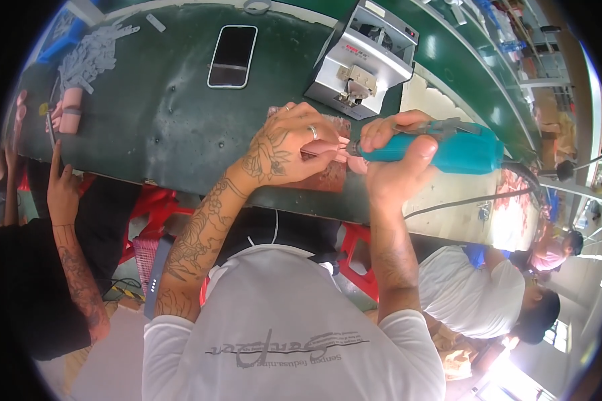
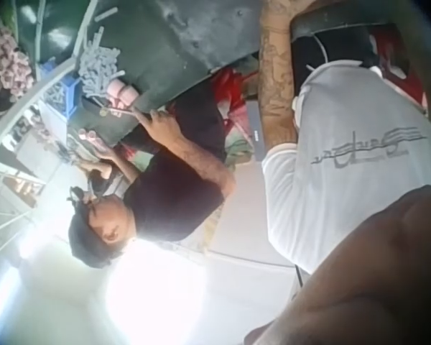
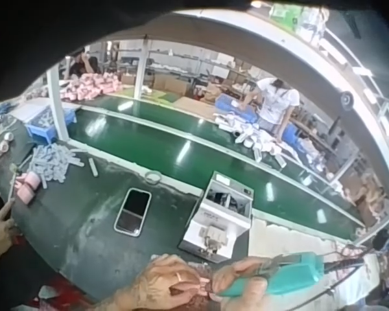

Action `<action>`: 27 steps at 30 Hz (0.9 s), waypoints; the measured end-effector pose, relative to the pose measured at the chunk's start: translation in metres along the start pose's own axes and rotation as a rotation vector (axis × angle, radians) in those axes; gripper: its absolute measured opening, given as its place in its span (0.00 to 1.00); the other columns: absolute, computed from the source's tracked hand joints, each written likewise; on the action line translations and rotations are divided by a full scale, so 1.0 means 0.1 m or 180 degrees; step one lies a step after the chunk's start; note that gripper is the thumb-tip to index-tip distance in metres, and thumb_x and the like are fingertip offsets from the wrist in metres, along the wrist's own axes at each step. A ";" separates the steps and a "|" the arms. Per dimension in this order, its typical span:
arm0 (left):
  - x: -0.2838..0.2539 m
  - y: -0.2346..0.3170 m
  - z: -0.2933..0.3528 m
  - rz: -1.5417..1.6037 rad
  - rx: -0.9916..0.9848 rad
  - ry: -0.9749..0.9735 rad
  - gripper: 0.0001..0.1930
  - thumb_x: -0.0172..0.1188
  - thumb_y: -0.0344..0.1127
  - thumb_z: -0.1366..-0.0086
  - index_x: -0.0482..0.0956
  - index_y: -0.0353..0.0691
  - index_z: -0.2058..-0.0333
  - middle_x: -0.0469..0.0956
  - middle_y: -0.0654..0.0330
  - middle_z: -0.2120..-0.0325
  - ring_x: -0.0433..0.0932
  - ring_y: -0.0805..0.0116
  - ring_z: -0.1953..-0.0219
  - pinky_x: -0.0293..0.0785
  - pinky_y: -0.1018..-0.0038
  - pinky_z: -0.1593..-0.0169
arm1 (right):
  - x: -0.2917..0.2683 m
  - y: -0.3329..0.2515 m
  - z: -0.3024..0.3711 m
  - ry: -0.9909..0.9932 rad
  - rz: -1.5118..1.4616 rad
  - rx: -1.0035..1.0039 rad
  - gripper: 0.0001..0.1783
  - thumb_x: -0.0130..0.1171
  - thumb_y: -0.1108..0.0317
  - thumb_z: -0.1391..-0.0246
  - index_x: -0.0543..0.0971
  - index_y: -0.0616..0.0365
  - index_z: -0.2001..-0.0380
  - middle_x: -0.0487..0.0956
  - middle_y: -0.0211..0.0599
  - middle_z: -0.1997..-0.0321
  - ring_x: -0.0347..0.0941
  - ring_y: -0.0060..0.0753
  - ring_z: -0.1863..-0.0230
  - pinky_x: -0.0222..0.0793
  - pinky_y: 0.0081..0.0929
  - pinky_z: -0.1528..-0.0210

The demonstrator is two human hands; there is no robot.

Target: The person assembles handheld fans by positioning plastic casing components by hand and driving screws into them using an electric screwdriver on an assembly line.

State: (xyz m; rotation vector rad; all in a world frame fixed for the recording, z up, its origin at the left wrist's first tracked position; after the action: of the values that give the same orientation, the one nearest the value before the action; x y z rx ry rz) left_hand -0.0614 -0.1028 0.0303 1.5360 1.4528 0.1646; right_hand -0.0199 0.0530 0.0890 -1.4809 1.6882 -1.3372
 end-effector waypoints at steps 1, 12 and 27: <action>-0.01 0.01 -0.01 0.0015 -0.0010 -0.0004 0.08 0.74 0.39 0.42 0.88 0.48 0.63 0.85 0.65 0.60 0.81 0.59 0.52 0.74 0.61 0.46 | -0.04 -0.04 0.00 0.0011 -0.0058 -0.0077 0.34 0.63 0.38 0.32 0.73 0.65 0.51 0.79 0.39 0.74 0.76 0.30 0.74 0.71 0.27 0.72; 0.04 0.00 -0.03 -0.0170 0.0013 -0.0065 0.07 0.71 0.36 0.39 0.83 0.45 0.65 0.82 0.63 0.60 0.79 0.57 0.53 0.73 0.60 0.44 | -0.16 0.00 0.00 0.0009 0.0347 -0.0090 0.32 0.63 0.41 0.31 0.75 0.66 0.53 0.79 0.37 0.76 0.76 0.28 0.75 0.68 0.25 0.73; 0.14 0.03 -0.05 -0.0268 -0.0196 -0.0549 0.11 0.60 0.38 0.29 0.86 0.46 0.52 0.79 0.66 0.45 0.75 0.58 0.43 0.72 0.54 0.39 | -0.13 0.17 0.06 -0.0154 0.0526 -0.0020 0.31 0.61 0.41 0.29 0.70 0.64 0.58 0.73 0.39 0.76 0.71 0.35 0.77 0.72 0.37 0.70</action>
State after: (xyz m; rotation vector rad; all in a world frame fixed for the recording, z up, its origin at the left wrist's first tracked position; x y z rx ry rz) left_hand -0.0588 -0.0879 0.0278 1.4011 1.3605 0.0256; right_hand -0.0183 0.0620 0.0682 -1.3343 1.7440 -1.2003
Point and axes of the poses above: each hand's wrist, its own z-axis away from the middle knuckle, its own x-axis out of the palm, y = z × x, the point moved 8 cm from there along -z, towards the middle knuckle
